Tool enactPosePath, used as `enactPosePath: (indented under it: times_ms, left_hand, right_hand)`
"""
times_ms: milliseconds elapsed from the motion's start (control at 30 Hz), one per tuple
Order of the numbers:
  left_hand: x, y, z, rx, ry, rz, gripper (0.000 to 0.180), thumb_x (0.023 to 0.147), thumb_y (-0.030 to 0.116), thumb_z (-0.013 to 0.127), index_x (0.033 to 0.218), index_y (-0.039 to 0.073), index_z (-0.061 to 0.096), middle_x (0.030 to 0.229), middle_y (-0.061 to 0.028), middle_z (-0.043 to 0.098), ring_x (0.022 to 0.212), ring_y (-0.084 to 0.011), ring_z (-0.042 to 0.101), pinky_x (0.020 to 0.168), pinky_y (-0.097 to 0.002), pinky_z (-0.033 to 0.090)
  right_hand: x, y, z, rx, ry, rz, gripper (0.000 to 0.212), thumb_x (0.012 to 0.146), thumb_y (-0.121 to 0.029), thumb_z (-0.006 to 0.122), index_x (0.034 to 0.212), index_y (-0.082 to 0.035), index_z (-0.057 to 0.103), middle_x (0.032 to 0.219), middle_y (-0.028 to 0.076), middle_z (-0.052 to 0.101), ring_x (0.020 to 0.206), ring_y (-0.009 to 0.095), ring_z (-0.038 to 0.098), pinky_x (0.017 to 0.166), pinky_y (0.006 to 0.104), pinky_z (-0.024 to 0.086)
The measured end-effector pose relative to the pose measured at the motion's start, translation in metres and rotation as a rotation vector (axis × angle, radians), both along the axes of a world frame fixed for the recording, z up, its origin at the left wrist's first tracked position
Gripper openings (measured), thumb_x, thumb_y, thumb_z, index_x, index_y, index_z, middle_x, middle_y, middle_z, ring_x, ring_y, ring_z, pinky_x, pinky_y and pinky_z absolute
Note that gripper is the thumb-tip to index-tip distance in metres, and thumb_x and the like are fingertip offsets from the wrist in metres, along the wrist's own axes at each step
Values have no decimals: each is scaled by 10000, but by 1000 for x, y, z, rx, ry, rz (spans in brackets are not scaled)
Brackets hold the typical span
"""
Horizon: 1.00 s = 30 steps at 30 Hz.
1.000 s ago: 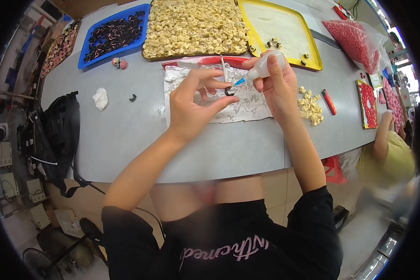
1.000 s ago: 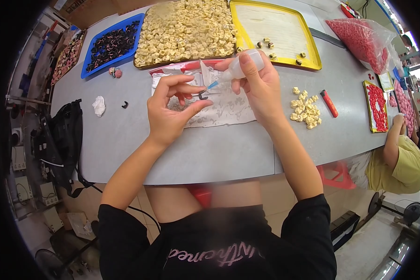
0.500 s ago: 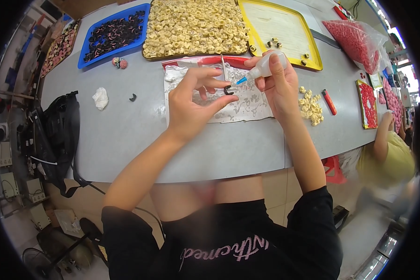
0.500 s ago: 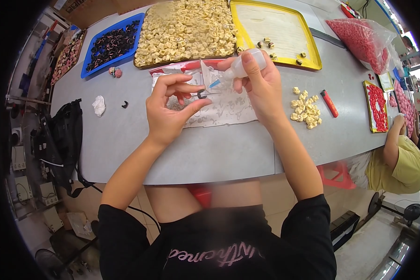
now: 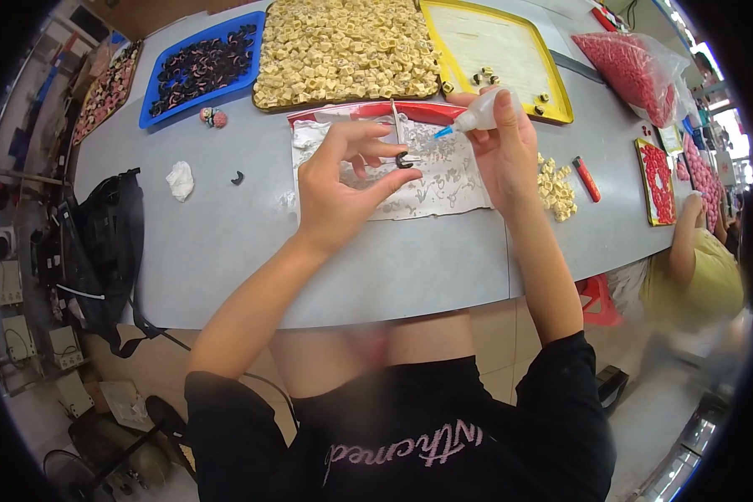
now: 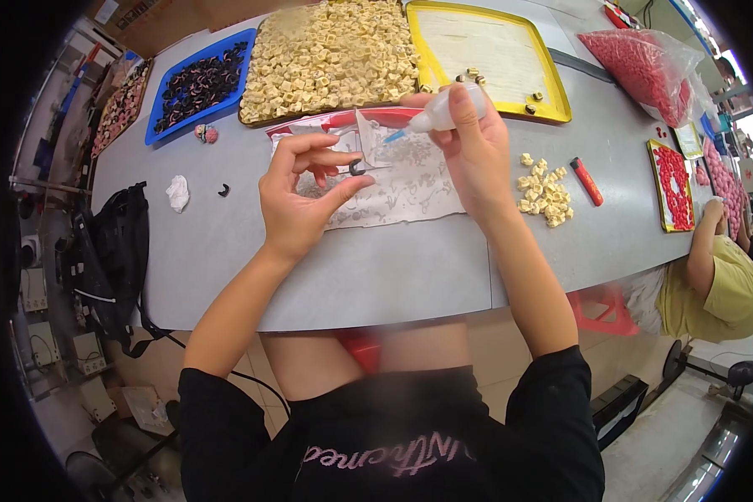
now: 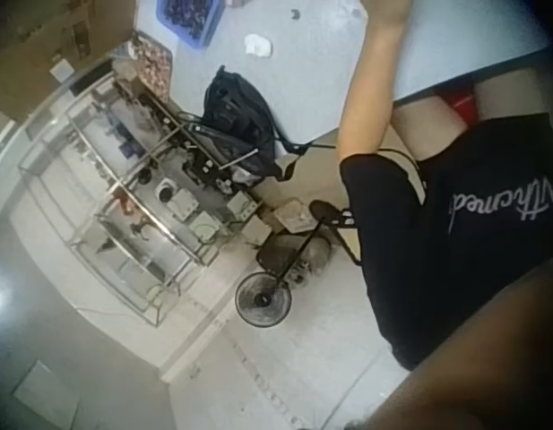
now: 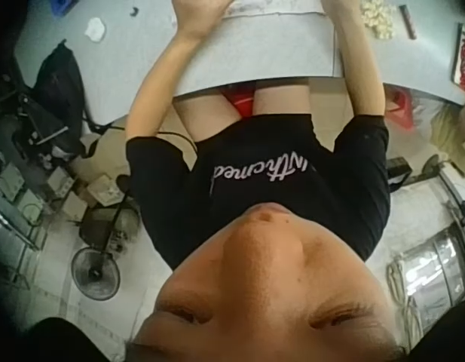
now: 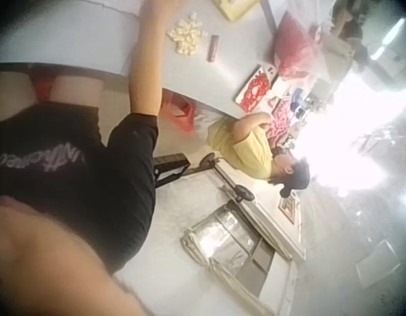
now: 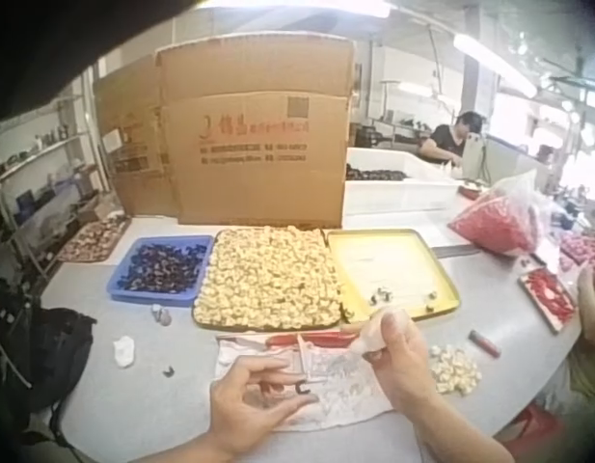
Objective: Assembling small toy components by applying glue and joining pieces at a workshop table.
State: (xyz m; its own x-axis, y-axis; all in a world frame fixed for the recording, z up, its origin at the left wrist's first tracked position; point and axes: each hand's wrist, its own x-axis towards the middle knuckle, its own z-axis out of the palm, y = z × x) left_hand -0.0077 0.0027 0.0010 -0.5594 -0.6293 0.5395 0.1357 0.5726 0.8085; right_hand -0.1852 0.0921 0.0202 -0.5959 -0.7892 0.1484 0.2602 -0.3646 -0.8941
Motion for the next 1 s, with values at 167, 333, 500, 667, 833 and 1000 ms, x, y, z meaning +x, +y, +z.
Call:
enactPosePath:
  times_ms: [167, 333, 500, 667, 833, 1000]
  left_hand:
    - [0, 0, 2, -10, 19, 30, 452, 672, 99, 819, 1016, 36, 534, 907, -72, 689, 825, -124, 667, 592, -212, 434]
    - [7, 2, 4, 15, 46, 47, 437, 699, 48, 791, 1037, 39, 513, 922, -71, 684, 744, -80, 571, 657, -209, 413]
    - [2, 2, 5, -35, 56, 63, 420, 686, 94, 809, 1002, 28, 540, 916, -82, 692, 727, -98, 610, 602, -209, 436]
    - [2, 2, 5, -32, 74, 58, 409, 691, 98, 806, 995, 27, 542, 909, -78, 691, 698, -94, 587, 597, -208, 436]
    - [2, 6, 6, -24, 41, 32, 402, 701, 75, 796, 996, 37, 525, 908, -59, 684, 695, -84, 544, 636, -210, 426]
    - [4, 6, 5, -33, 28, 22, 392, 702, 77, 795, 987, 37, 528, 911, -70, 681, 696, -89, 561, 627, -212, 432]
  right_hand:
    - [-3, 19, 24, -42, 165, -17, 214, 923, -195, 562, 1034, -34, 474, 1159, 203, 582, 817, 163, 597, 772, 268, 481]
    - [7, 49, 16, 349, 1079, -122, 326, 771, -79, 680, 1004, -28, 457, 1116, 132, 577, 943, 231, 581, 796, 344, 469]
    - [5, 69, -6, 417, 1356, -50, 276, 776, -96, 682, 957, -30, 485, 1138, 147, 529, 1026, 335, 528, 841, 389, 450]
    - [-37, 82, 11, 474, 1502, -349, 222, 811, -189, 666, 875, -7, 556, 977, 128, 570, 920, 310, 554, 784, 392, 458]
    - [-88, 82, 19, 884, 1526, -123, 232, 815, -206, 662, 863, 4, 577, 874, 137, 580, 833, 287, 562, 733, 372, 457]
    - [-101, 60, 36, 1108, 1454, 304, 159, 776, -133, 669, 822, -1, 592, 859, 149, 609, 828, 289, 576, 727, 368, 463]
